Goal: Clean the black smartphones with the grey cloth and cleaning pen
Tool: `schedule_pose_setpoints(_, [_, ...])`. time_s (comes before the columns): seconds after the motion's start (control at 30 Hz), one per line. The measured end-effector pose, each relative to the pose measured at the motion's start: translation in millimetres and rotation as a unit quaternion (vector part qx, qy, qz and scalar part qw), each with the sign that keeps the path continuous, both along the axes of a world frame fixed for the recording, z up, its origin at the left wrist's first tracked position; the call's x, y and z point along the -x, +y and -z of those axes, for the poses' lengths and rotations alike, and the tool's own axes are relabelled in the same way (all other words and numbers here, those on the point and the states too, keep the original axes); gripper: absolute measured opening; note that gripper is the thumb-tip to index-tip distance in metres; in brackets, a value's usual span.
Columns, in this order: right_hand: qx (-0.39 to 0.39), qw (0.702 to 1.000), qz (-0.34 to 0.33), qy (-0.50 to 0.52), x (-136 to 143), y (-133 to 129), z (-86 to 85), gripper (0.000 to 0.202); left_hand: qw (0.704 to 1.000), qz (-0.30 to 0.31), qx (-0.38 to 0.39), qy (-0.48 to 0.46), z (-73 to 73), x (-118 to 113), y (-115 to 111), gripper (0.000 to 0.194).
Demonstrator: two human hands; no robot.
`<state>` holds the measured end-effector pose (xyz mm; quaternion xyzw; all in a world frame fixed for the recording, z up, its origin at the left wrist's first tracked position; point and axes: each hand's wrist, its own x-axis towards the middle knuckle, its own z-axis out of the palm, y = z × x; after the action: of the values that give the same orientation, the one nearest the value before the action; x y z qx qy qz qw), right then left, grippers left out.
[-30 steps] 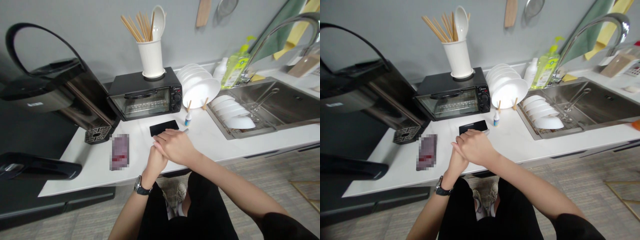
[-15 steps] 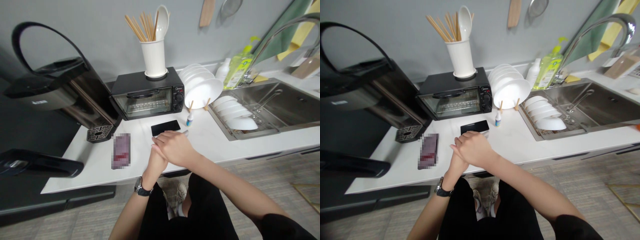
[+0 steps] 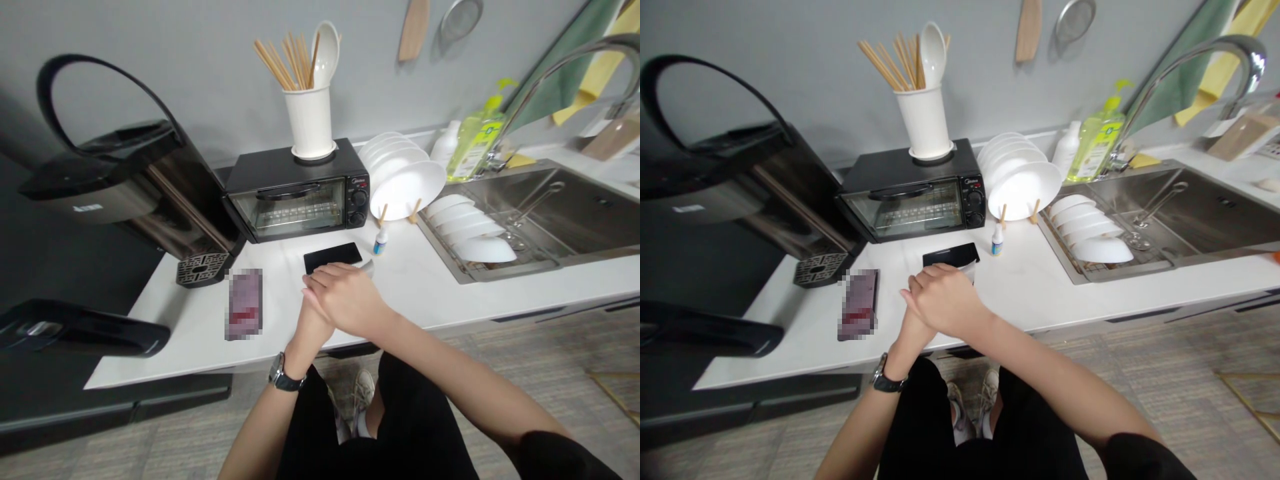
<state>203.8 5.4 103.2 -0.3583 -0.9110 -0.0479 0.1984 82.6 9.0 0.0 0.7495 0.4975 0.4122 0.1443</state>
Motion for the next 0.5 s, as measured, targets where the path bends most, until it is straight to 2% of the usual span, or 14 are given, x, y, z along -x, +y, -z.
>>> schedule_pose_setpoints(0.07, [0.033,0.999,0.023,0.010,-17,6,-3.1,0.047,0.999,0.033,-0.005,-0.005,-6.6,2,-1,0.014])
schedule_pose_setpoints(0.17, [0.094,0.988,0.117,0.023,-49,17,-5.9,0.055,0.998,0.060,0.004,-0.023,-19.2,3,-4,0.018])
schedule_pose_setpoints(0.23, [0.111,0.979,0.165,0.035,-57,20,-5.4,0.056,0.998,0.060,0.015,-0.033,-22.9,1,-6,0.019])
schedule_pose_setpoints(0.27, [0.107,0.979,0.168,0.041,-55,19,-4.5,0.055,0.998,0.055,0.018,-0.030,-22.3,0,-6,0.020])
schedule_pose_setpoints(0.33, [0.079,0.986,0.136,0.046,-39,14,-1.9,0.050,0.999,0.038,0.016,-0.006,-16.6,-1,-5,0.018])
schedule_pose_setpoints(0.43, [0.019,0.998,0.048,0.026,-10,3,1.3,0.041,1.000,-0.012,0.008,0.018,-4.4,0,-4,0.016])
schedule_pose_setpoints(0.5, [0.002,1.000,-0.002,0.013,-5,1,1.4,0.038,1.000,-0.025,0.002,0.019,-1.1,2,-5,0.016])
